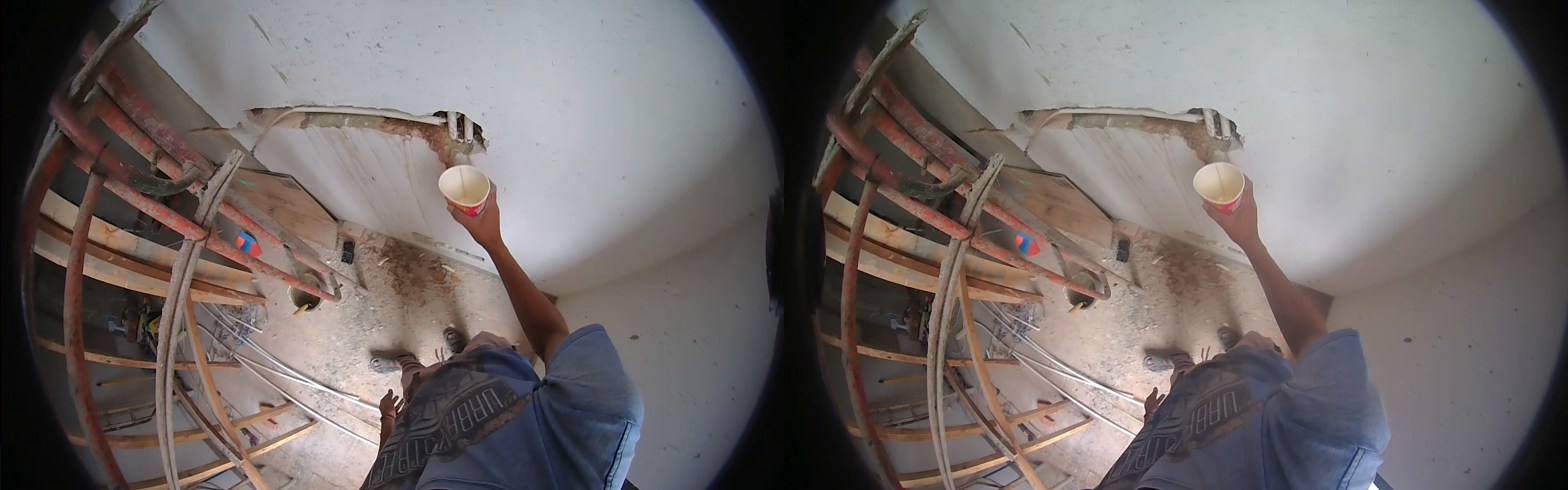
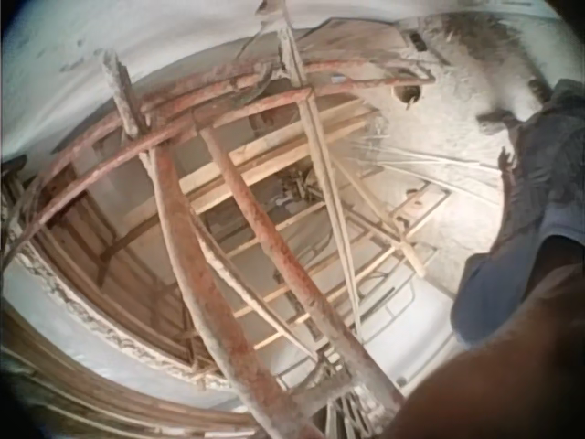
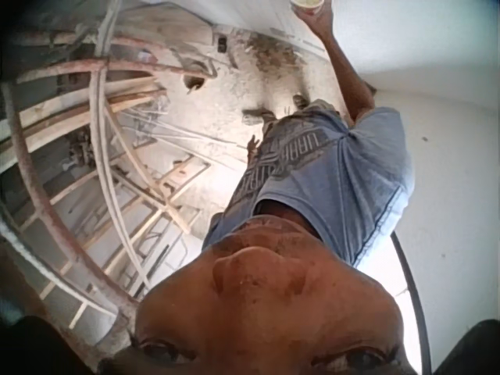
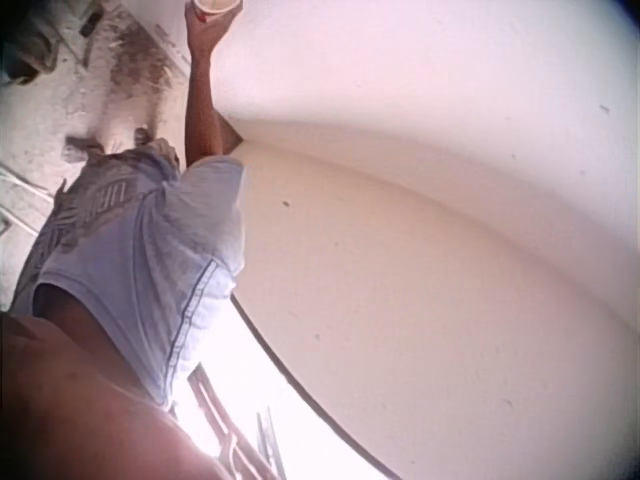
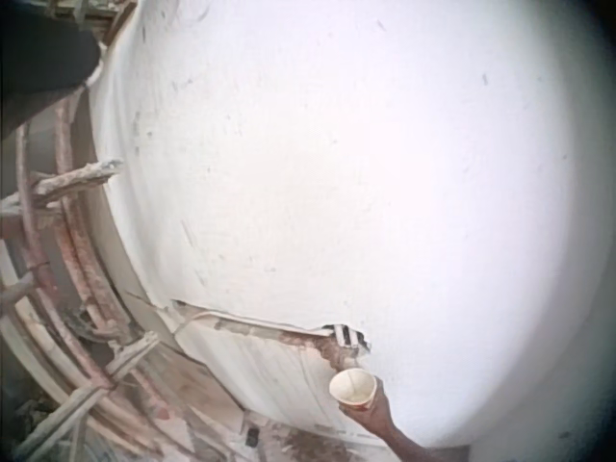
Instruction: The person applies plaster to a wall using a trowel after pouring water from a cup into a bucket containing the mixture.
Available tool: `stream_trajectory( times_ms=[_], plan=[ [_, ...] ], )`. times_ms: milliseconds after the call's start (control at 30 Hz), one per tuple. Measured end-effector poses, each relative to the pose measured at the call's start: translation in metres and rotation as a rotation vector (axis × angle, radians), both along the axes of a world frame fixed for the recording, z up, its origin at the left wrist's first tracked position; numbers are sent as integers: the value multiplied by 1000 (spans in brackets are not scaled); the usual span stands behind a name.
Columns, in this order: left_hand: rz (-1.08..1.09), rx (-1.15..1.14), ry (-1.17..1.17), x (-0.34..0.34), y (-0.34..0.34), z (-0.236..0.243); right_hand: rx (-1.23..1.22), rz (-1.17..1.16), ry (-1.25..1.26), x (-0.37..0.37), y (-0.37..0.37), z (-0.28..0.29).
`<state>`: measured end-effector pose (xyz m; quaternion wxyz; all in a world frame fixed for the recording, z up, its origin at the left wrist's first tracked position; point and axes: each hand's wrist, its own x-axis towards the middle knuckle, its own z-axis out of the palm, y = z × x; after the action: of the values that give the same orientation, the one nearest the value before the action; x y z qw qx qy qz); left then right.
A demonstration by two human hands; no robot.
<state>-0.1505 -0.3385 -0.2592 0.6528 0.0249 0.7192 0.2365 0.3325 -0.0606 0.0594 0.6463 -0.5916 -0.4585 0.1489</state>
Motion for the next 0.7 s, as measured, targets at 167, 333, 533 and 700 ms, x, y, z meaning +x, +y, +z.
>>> stream_trajectory(
  times_ms=[167,333,533,700],
  plan=[
    [-146,162,17,-16,-4,-13,-140,125,42,-30,-56,-38],
    [-180,223,6,-19,-6,-21,-265,261,167,-63,-92,-56],
    [-200,93,13,2,9,18,-322,424,129,-76,-89,-66],
    [-115,67,37,0,-3,20,-256,636,59,-110,-93,-51]
  ],
)
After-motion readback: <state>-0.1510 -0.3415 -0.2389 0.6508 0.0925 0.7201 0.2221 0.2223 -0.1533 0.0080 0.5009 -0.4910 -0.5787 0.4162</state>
